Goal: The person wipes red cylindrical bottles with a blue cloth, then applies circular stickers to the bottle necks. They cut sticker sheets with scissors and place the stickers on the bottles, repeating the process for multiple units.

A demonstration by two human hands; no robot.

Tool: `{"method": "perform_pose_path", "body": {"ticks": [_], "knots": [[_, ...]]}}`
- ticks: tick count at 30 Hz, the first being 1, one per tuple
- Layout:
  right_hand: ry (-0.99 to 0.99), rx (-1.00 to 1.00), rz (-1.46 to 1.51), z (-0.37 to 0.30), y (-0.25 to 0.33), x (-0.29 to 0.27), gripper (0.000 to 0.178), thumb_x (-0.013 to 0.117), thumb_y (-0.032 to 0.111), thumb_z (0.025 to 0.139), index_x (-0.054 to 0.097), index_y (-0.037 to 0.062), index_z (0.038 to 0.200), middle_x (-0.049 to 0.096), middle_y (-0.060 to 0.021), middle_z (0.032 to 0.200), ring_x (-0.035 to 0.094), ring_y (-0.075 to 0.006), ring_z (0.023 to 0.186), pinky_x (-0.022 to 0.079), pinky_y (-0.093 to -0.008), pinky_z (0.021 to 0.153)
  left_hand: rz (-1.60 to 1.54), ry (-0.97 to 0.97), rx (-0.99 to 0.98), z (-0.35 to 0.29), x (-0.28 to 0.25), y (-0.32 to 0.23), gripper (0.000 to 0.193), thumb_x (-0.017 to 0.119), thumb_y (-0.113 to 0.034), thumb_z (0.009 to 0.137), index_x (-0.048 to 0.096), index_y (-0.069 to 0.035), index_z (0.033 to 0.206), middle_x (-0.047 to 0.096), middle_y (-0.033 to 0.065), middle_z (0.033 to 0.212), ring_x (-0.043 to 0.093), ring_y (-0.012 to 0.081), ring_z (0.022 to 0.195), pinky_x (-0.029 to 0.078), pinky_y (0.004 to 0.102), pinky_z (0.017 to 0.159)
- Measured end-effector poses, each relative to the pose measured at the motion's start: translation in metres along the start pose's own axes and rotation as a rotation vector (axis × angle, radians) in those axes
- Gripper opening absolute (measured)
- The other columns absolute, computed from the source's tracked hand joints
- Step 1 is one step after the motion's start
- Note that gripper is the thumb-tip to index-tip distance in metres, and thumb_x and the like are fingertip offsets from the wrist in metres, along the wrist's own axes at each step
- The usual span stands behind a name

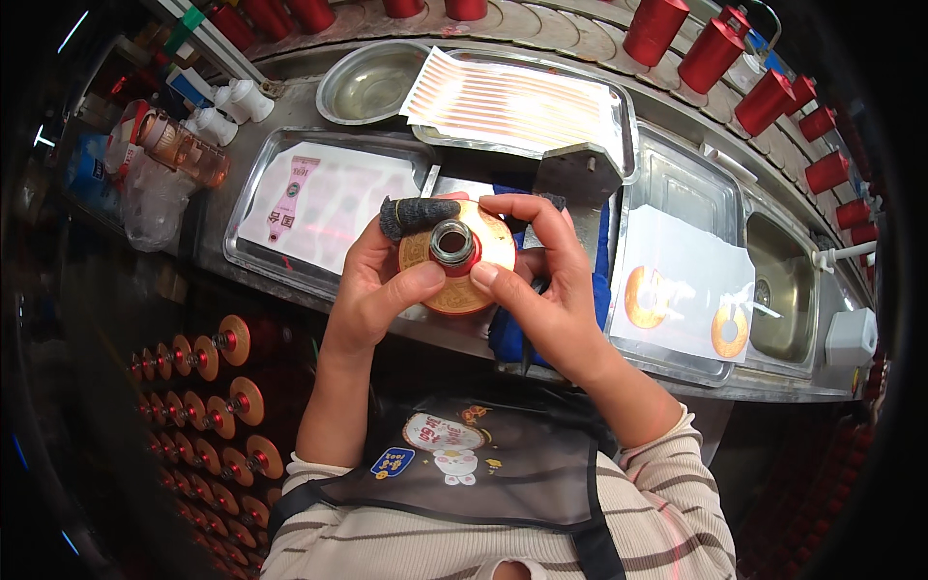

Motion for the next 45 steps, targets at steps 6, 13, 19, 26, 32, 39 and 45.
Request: {"method": "perform_pose_path", "body": {"ticks": [6, 13, 19, 26, 32, 39, 45], "knots": [[0.044, 0.002, -0.054, 0.000, -0.002, -0.001, 0.048, 0.069, 0.008, 0.087, 0.054, 0.0024, 0.132, 0.051, -0.0025, 0.112, 0.053, 0.0011, 0.067, 0.043, -0.0157, 0.065, 0.018, 0.033, 0.035, 0.000, 0.003, -0.004, 0.062, 0.073, -0.013, 0.084, 0.050, 0.001, 0.140, 0.061, 0.0132, 0.133, 0.060, 0.0197, 0.120, 0.045, 0.0352, 0.106], [0.039, 0.104, 0.055, 0.002, -0.011, -0.002, 0.046, 0.068, 0.006, 0.086, 0.054, 0.0013, 0.130, 0.058, -0.0017, 0.112, 0.049, 0.0014, 0.065, 0.042, -0.0158, 0.063, 0.003, 0.001, 0.016, 0.001, 0.002, -0.001, 0.060, 0.074, -0.008, 0.082, 0.052, 0.001, 0.137, 0.061, 0.0132, 0.132, 0.060, 0.0199, 0.120, 0.045, 0.0360, 0.106], [0.038, 0.140, 0.079, 0.003, -0.014, -0.001, 0.043, 0.068, 0.008, 0.086, 0.055, 0.0021, 0.126, 0.062, -0.0011, 0.109, 0.051, 0.0015, 0.066, 0.042, -0.0157, 0.063, 0.001, 0.005, 0.006, -0.001, 0.003, 0.000, 0.059, 0.073, -0.009, 0.082, 0.053, 0.001, 0.137, 0.062, 0.0125, 0.131, 0.060, 0.0197, 0.120, 0.046, 0.0357, 0.105], [0.059, 0.149, 0.190, 0.008, -0.016, -0.001, 0.044, 0.071, 0.012, 0.086, 0.055, 0.0041, 0.126, 0.063, -0.0006, 0.108, 0.051, 0.0017, 0.064, 0.036, -0.0159, 0.054, 0.014, 0.007, 0.022, 0.000, 0.003, 0.000, 0.057, 0.073, -0.009, 0.083, 0.054, 0.000, 0.136, 0.063, 0.0125, 0.128, 0.060, 0.0194, 0.119, 0.046, 0.0355, 0.105], [-0.040, 0.301, 0.270, 0.019, -0.035, -0.019, 0.022, 0.064, 0.018, 0.092, 0.067, 0.0032, 0.107, 0.056, 0.0039, 0.067, 0.045, -0.0036, 0.050, 0.034, -0.0200, 0.046, 0.013, 0.009, 0.032, 0.002, 0.001, 0.002, 0.054, 0.073, -0.008, 0.082, 0.055, -0.001, 0.133, 0.063, 0.0111, 0.126, 0.061, 0.0185, 0.117, 0.047, 0.0352, 0.104], [-0.207, 0.416, 0.632, -0.018, -0.028, -0.042, 0.034, 0.070, 0.012, 0.087, 0.059, 0.0034, 0.119, 0.063, -0.0072, 0.094, 0.063, -0.0126, 0.076, 0.051, -0.0254, 0.072, 0.027, -0.003, 0.057, 0.003, -0.001, 0.003, 0.053, 0.073, -0.008, 0.082, 0.055, -0.002, 0.132, 0.064, 0.0103, 0.123, 0.062, 0.0180, 0.115, 0.048, 0.0350, 0.102], [-0.129, -0.023, -0.170, -0.030, 0.032, -0.023, 0.029, 0.076, 0.007, 0.085, 0.061, 0.0006, 0.108, 0.063, -0.0031, 0.097, 0.059, -0.0075, 0.089, 0.047, -0.0215, 0.081, 0.069, -0.035, -0.024, 0.000, 0.002, 0.006, 0.061, 0.072, -0.020, 0.080, 0.053, -0.002, 0.135, 0.058, 0.0168, 0.137, 0.057, 0.0246, 0.125, 0.043, 0.0398, 0.109]]}}
Point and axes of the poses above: each hand's wrist, its own z-axis towards the middle knuckle, its own x-axis out of the palm, y = z × x, the point moved 10 cm from there along z, towards the middle knuckle
